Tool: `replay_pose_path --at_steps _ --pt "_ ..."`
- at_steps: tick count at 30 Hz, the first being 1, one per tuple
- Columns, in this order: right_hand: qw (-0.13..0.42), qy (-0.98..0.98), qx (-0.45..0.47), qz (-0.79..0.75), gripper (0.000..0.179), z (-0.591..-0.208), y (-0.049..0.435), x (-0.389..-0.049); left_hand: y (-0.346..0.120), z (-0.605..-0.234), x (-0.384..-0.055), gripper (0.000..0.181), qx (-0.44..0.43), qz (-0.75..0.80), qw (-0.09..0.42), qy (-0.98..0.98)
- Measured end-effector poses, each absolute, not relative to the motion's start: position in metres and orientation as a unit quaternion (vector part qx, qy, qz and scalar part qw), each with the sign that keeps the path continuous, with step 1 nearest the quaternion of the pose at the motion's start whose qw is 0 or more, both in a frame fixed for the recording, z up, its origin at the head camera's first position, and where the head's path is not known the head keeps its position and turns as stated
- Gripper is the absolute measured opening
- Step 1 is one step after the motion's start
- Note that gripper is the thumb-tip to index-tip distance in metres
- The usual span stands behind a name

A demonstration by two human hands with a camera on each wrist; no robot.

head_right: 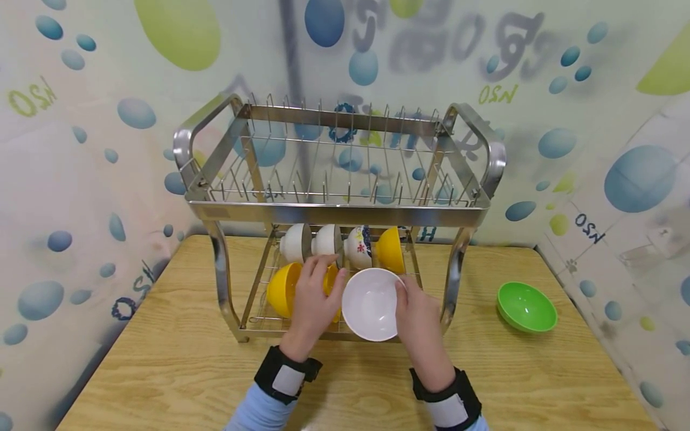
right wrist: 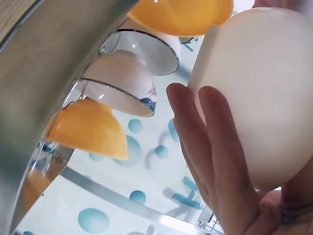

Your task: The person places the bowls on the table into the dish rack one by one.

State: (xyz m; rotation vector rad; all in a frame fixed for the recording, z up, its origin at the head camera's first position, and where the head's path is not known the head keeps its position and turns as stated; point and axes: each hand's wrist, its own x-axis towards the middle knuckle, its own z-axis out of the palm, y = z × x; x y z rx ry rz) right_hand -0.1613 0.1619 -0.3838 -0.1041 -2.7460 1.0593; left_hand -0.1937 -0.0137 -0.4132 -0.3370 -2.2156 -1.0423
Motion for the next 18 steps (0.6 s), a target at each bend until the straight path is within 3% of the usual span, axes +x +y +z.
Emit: replay_pose_path --at_steps 9,18 --pt "0.095 -0.925 -0.025 0.366 0.029 -0.382 0.154 -0.162 -0.013 -0.409 -0.191 0.028 -0.129 -0.443 0.278 -0.842" --pt "0.097 -0.922 -0.017 0.376 0.028 -0.381 0.15 -0.162 -0.017 -0.406 -0.19 0.03 -0.129 -0.501 0.193 -0.834"
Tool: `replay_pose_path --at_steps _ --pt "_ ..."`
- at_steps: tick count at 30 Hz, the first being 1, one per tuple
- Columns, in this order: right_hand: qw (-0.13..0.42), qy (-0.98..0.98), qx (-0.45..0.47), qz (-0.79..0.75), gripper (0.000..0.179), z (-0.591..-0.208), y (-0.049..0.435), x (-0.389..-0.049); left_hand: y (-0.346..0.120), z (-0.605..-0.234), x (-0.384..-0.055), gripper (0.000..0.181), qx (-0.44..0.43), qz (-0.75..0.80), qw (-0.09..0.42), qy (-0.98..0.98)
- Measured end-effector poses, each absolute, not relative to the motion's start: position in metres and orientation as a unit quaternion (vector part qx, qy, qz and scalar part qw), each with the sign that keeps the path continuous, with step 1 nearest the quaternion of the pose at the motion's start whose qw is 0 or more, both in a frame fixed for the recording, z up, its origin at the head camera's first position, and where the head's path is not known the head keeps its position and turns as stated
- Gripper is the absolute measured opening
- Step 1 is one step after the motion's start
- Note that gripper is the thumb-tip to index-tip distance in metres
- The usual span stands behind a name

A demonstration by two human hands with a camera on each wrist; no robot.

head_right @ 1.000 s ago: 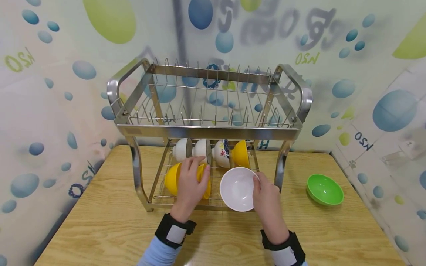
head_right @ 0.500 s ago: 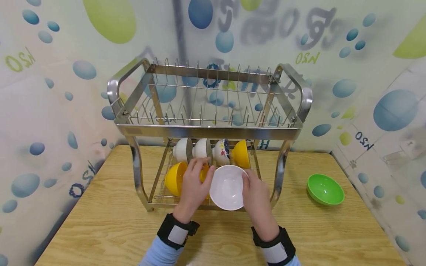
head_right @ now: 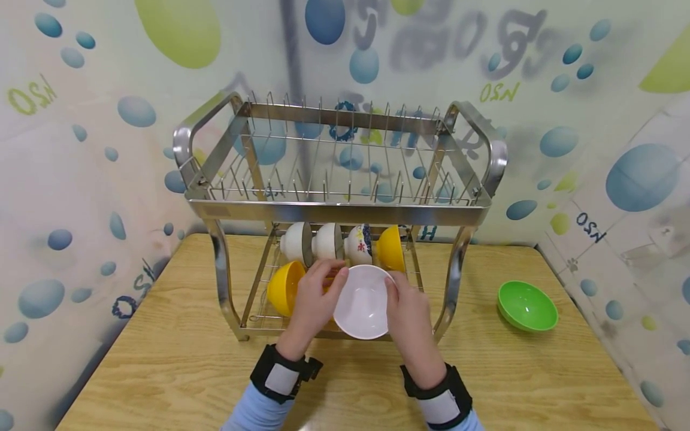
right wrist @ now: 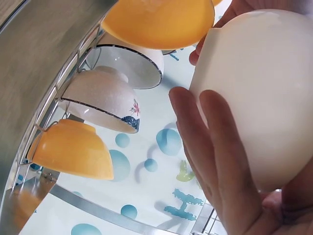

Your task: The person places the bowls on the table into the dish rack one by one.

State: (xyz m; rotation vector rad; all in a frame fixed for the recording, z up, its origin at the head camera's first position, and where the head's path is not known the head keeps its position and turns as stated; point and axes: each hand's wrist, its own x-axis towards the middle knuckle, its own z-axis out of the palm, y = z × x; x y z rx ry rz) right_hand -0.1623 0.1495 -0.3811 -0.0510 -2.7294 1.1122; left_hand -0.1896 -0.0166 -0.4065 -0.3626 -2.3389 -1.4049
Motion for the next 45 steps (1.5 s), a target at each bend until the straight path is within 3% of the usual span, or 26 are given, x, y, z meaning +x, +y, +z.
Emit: replay_pose_path --at_steps 17,27,35,45 --pt "0.107 -0.915 -0.005 0.389 0.029 -0.381 0.145 -0.16 -0.025 -0.401 -0.188 0.041 -0.135 -0.574 0.06 -0.806" --pt "0.083 -0.915 -0.022 0.394 0.03 -0.378 0.145 -0.158 -0.03 -0.389 -0.182 0.044 -0.129 -0.626 -0.072 -0.766" --pt "0.092 -0.916 -0.017 0.391 0.03 -0.379 0.145 -0.158 -0.031 -0.399 -0.186 0.055 -0.128 -0.64 -0.093 -0.752" --pt "0.092 -0.909 -0.013 0.407 0.03 -0.379 0.145 -0.158 -0.031 -0.398 -0.186 0.054 -0.121 -0.64 -0.076 -0.755"
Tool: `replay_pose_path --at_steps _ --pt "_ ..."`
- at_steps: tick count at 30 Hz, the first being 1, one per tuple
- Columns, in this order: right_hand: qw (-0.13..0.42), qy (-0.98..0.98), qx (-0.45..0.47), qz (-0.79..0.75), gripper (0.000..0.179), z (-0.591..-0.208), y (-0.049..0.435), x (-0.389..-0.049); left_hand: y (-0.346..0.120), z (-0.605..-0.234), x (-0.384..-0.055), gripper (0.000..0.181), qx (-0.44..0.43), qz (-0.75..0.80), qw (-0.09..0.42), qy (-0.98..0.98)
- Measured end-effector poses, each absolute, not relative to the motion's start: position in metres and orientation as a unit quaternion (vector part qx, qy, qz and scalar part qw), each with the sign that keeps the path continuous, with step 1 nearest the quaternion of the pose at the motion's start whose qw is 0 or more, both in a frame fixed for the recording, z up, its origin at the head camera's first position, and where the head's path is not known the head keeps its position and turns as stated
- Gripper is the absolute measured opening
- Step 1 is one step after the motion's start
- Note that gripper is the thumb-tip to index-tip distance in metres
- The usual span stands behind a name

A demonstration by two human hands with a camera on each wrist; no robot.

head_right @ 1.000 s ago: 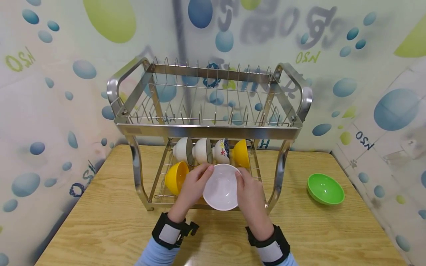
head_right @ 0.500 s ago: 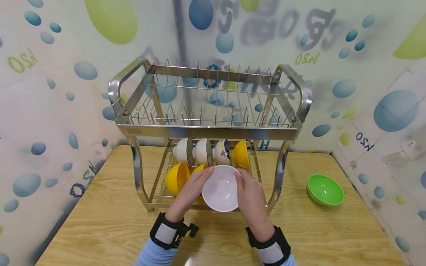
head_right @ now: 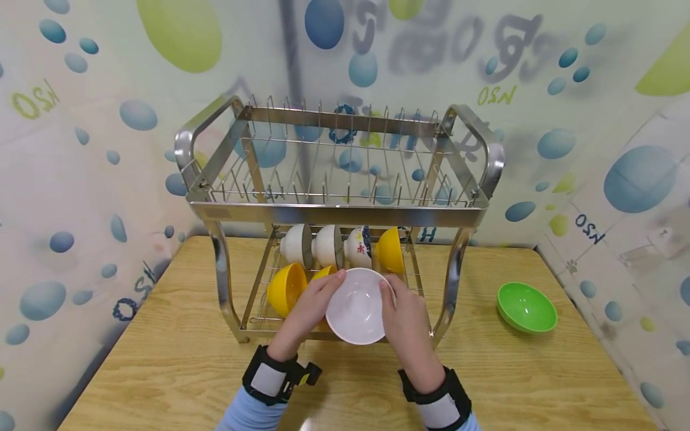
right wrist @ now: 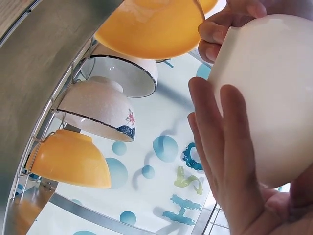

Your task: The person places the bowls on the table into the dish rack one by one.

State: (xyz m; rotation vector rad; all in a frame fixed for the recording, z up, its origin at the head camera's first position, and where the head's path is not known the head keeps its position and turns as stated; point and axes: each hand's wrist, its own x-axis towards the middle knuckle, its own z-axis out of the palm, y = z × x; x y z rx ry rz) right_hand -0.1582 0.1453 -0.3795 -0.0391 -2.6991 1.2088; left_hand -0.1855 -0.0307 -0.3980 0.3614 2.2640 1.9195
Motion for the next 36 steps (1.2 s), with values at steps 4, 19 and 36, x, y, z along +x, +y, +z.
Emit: replay_pose_path --at_steps 4,19,36 --pt "0.092 -0.907 -0.017 0.411 0.03 -0.38 0.147 -0.158 -0.031 -0.398 -0.185 0.053 0.118 0.638 0.063 0.758" --pt "0.179 -0.902 -0.022 0.393 0.034 -0.384 0.164 -0.145 -0.037 -0.389 -0.187 0.044 0.057 0.659 0.018 0.75" --pt "0.261 -0.897 -0.042 0.354 0.021 -0.394 0.194 -0.132 -0.043 -0.387 -0.184 0.049 0.034 0.666 -0.046 0.744"
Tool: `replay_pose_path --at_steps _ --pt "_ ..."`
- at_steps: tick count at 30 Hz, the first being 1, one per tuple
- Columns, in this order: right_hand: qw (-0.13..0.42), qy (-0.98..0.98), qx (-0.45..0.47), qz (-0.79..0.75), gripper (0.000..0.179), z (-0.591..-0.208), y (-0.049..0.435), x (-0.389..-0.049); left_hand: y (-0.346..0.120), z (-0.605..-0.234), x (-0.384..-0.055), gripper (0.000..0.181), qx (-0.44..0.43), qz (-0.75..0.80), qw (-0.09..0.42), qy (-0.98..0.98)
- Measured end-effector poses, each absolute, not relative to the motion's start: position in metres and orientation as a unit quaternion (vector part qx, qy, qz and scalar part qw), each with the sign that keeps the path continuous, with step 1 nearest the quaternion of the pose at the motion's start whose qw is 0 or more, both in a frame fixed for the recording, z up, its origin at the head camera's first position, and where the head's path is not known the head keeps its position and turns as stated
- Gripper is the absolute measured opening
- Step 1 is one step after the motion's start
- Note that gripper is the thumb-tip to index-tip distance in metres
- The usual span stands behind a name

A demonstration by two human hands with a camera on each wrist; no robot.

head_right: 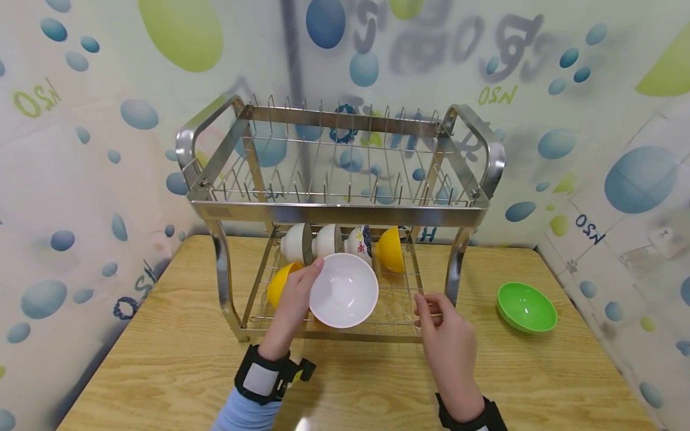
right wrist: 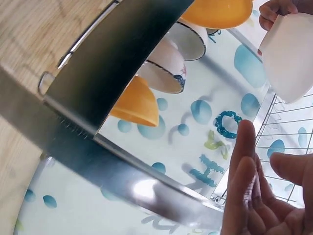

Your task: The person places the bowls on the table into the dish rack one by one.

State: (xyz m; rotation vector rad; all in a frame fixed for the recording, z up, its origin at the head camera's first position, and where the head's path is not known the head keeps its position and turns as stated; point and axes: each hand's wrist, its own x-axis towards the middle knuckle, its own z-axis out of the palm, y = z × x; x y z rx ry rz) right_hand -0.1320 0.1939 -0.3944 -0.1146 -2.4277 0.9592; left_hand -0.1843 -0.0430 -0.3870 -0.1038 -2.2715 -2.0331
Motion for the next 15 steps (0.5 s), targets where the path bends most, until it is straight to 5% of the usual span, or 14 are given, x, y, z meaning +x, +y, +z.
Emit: replay_pose_path --at_steps 15 --pt "0.298 -0.906 -0.099 0.283 0.03 -0.4 0.226 -0.129 -0.044 -0.351 -0.165 0.04 -0.025 -0.664 0.03 -0.747"
